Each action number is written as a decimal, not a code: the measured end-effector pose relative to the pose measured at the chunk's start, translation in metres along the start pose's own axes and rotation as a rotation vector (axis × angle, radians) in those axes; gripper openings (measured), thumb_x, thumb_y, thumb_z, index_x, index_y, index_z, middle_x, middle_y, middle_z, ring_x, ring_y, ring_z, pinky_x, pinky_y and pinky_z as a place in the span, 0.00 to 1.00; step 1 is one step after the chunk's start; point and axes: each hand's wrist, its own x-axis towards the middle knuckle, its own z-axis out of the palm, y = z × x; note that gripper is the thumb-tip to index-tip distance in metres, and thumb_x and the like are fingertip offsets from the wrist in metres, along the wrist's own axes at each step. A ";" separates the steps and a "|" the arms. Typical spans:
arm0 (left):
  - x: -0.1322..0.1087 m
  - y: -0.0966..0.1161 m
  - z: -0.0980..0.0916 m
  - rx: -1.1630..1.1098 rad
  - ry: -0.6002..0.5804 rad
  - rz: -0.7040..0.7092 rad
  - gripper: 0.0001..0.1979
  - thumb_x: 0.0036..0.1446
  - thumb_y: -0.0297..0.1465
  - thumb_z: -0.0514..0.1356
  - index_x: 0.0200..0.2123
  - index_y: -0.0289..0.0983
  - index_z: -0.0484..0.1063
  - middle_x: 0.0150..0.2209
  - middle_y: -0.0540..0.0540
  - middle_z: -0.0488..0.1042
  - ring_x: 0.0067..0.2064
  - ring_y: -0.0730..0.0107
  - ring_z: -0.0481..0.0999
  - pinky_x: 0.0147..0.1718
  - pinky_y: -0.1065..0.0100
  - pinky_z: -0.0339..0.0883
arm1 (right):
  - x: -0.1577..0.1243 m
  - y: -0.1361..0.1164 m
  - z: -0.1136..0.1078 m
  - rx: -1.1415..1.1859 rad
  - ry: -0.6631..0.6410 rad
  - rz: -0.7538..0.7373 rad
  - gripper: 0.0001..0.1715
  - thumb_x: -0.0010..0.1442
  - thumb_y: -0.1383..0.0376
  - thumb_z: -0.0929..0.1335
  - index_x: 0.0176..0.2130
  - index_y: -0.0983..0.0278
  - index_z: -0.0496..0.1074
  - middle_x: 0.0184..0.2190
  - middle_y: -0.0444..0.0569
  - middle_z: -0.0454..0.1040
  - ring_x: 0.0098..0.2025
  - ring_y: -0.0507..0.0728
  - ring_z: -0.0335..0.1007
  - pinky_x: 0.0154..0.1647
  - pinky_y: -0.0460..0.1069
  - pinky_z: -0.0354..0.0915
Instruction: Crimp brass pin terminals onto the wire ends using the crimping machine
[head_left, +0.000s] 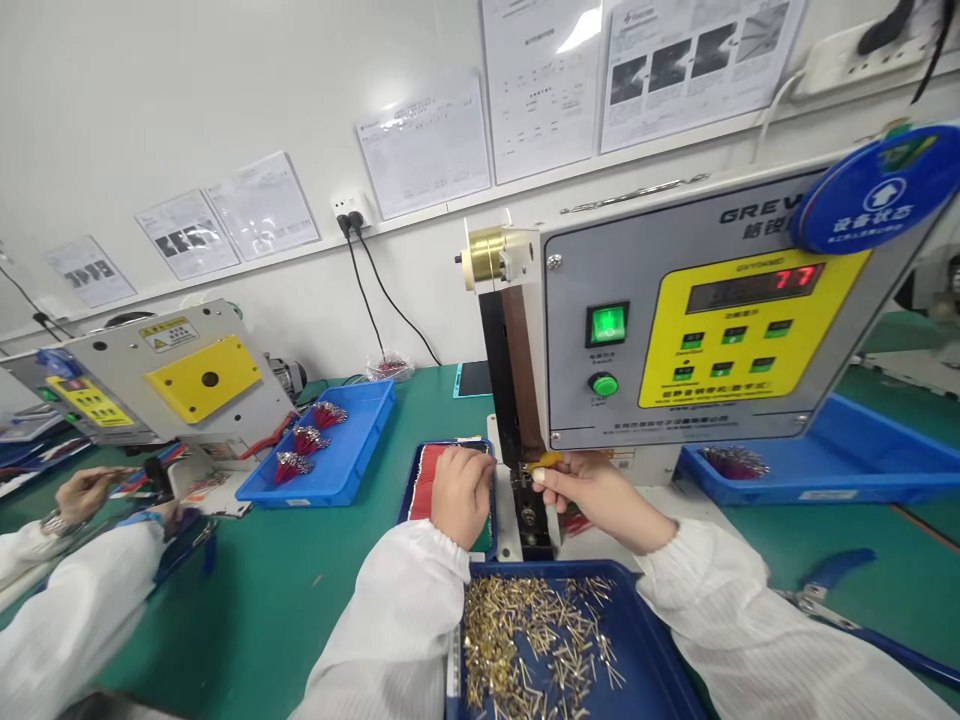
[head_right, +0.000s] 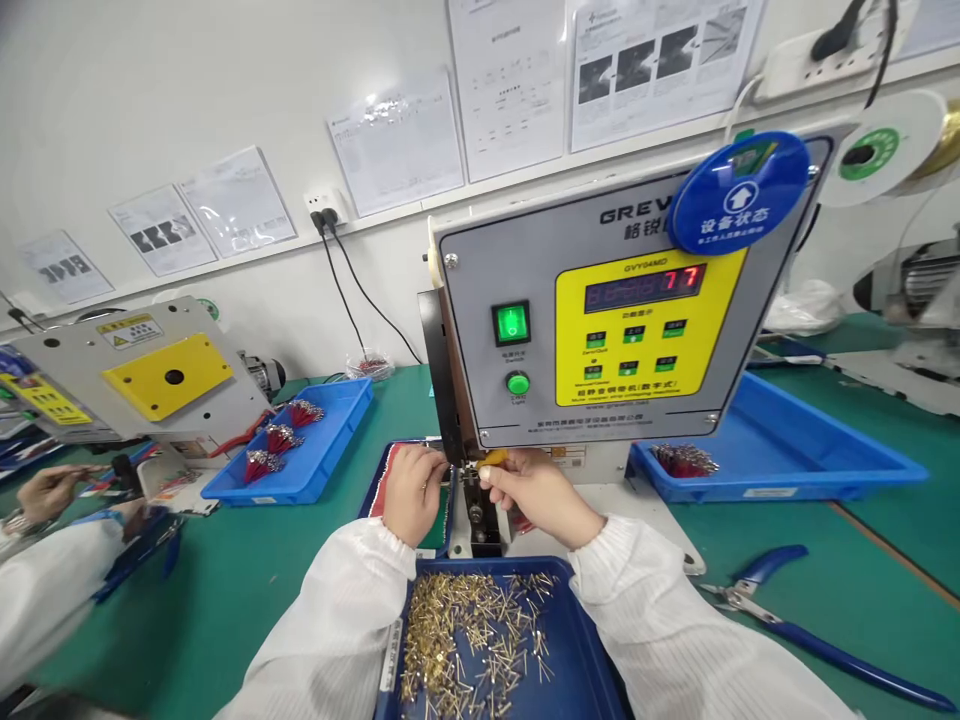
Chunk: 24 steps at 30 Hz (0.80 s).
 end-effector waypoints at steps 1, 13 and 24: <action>-0.001 0.003 -0.001 -0.010 0.027 0.023 0.10 0.64 0.27 0.50 0.37 0.37 0.72 0.37 0.44 0.74 0.42 0.65 0.68 0.43 0.63 0.62 | 0.000 0.001 0.000 0.006 -0.006 -0.002 0.16 0.54 0.53 0.67 0.28 0.64 0.69 0.20 0.44 0.70 0.21 0.51 0.65 0.25 0.48 0.65; -0.003 0.014 -0.002 -0.018 0.070 0.052 0.12 0.65 0.28 0.49 0.37 0.38 0.72 0.37 0.44 0.73 0.41 0.66 0.68 0.43 0.64 0.63 | -0.001 0.001 0.002 -0.021 0.007 -0.023 0.16 0.54 0.52 0.65 0.27 0.63 0.66 0.20 0.43 0.68 0.21 0.51 0.64 0.26 0.49 0.64; -0.003 0.013 -0.002 -0.048 0.151 0.108 0.09 0.63 0.25 0.51 0.37 0.37 0.71 0.36 0.44 0.72 0.40 0.66 0.68 0.41 0.64 0.64 | -0.001 0.000 0.003 -0.029 0.019 -0.026 0.18 0.53 0.50 0.65 0.27 0.62 0.66 0.19 0.42 0.68 0.22 0.52 0.64 0.26 0.49 0.64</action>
